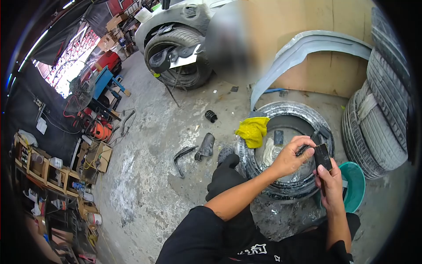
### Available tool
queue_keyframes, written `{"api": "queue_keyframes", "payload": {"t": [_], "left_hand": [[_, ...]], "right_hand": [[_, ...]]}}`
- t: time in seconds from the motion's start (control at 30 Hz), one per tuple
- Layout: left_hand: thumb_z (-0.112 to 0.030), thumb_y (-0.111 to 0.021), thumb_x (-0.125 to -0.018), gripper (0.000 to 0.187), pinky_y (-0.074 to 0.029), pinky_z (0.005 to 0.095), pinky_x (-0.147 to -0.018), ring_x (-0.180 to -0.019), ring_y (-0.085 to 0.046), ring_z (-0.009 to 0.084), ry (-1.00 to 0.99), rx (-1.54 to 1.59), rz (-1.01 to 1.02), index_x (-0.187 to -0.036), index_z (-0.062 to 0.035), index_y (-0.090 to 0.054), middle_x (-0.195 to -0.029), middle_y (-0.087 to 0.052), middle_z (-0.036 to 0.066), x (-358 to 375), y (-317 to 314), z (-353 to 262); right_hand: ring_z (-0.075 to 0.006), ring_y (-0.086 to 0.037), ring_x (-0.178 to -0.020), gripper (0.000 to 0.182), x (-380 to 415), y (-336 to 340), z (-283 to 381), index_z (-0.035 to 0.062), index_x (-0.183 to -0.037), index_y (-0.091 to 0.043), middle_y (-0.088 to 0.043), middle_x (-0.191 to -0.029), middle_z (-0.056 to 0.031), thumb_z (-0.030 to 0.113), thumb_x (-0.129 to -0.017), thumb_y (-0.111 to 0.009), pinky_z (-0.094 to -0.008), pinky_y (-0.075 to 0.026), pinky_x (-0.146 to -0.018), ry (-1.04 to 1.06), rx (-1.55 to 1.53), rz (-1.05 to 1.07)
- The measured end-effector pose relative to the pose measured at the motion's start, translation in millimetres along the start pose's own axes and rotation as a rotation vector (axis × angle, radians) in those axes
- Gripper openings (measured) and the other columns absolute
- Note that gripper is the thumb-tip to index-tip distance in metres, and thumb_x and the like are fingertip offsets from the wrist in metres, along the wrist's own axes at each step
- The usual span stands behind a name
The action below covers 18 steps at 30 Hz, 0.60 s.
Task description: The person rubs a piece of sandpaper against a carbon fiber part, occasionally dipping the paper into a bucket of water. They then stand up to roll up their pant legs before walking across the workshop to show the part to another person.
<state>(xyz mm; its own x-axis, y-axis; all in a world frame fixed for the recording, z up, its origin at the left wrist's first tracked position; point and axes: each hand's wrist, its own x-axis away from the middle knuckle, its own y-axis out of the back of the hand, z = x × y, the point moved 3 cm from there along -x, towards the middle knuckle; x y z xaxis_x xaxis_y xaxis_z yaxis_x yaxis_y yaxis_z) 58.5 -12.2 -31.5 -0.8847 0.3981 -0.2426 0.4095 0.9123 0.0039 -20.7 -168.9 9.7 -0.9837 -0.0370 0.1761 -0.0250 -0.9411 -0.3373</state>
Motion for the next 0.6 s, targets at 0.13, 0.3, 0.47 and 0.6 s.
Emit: {"api": "queue_keyframes", "payload": {"t": [0.13, 0.3, 0.47, 0.6], "left_hand": [[-0.024, -0.065, -0.096, 0.027, -0.055, 0.0274, -0.08, -0.116, -0.054, 0.0198, -0.094, -0.024, -0.037, -0.117, -0.0072, -0.063, -0.137, -0.044, 0.014, 0.7, -0.7, -2.7], [-0.021, -0.065, -0.096, 0.025, -0.055, 0.0272, -0.079, -0.11, -0.057, 0.0178, -0.065, 0.023, -0.006, -0.116, -0.0066, -0.063, -0.138, -0.044, 0.013, 2.8, -0.9, -0.9], [-0.02, -0.065, -0.096, 0.023, -0.055, 0.0264, -0.075, -0.105, -0.059, 0.016, -0.019, 0.027, -0.012, -0.113, -0.0057, -0.064, -0.137, -0.046, 0.013, 3.2, -3.8, 0.4], [-0.019, -0.065, -0.095, 0.022, -0.055, 0.0258, -0.072, -0.099, -0.06, 0.0144, 0.021, 0.153, -0.046, -0.112, -0.0052, -0.065, -0.136, -0.048, 0.013, 3.1, -5.4, -4.7]], "right_hand": [[-0.004, -0.048, -0.059, 0.029, 1.8, -3.4, 3.8, 0.005, -0.11, -0.056, -0.06, -0.08, -0.0005, 0.016, -0.088, -0.071, -0.0189, -0.037, -0.053, -0.016, -0.029, -0.01], [-0.0037, -0.048, -0.059, 0.029, 4.1, -1.5, 0.9, 0.0053, -0.11, -0.056, -0.059, -0.08, 0.0006, 0.015, -0.088, -0.071, -0.019, -0.037, -0.053, -0.015, -0.022, 0.003], [-0.0037, -0.047, -0.06, 0.028, -0.3, 1.5, -1.2, 0.0058, -0.11, -0.056, -0.057, -0.078, 0.0024, 0.015, -0.088, -0.071, -0.0191, -0.037, -0.053, -0.021, -0.011, -0.003], [-0.0039, -0.048, -0.06, 0.025, -3.1, 0.1, -4.7, 0.0059, -0.109, -0.057, -0.056, -0.081, 0.0021, 0.015, -0.089, -0.07, -0.0194, -0.038, -0.053, -0.031, -0.061, 0.018]]}}
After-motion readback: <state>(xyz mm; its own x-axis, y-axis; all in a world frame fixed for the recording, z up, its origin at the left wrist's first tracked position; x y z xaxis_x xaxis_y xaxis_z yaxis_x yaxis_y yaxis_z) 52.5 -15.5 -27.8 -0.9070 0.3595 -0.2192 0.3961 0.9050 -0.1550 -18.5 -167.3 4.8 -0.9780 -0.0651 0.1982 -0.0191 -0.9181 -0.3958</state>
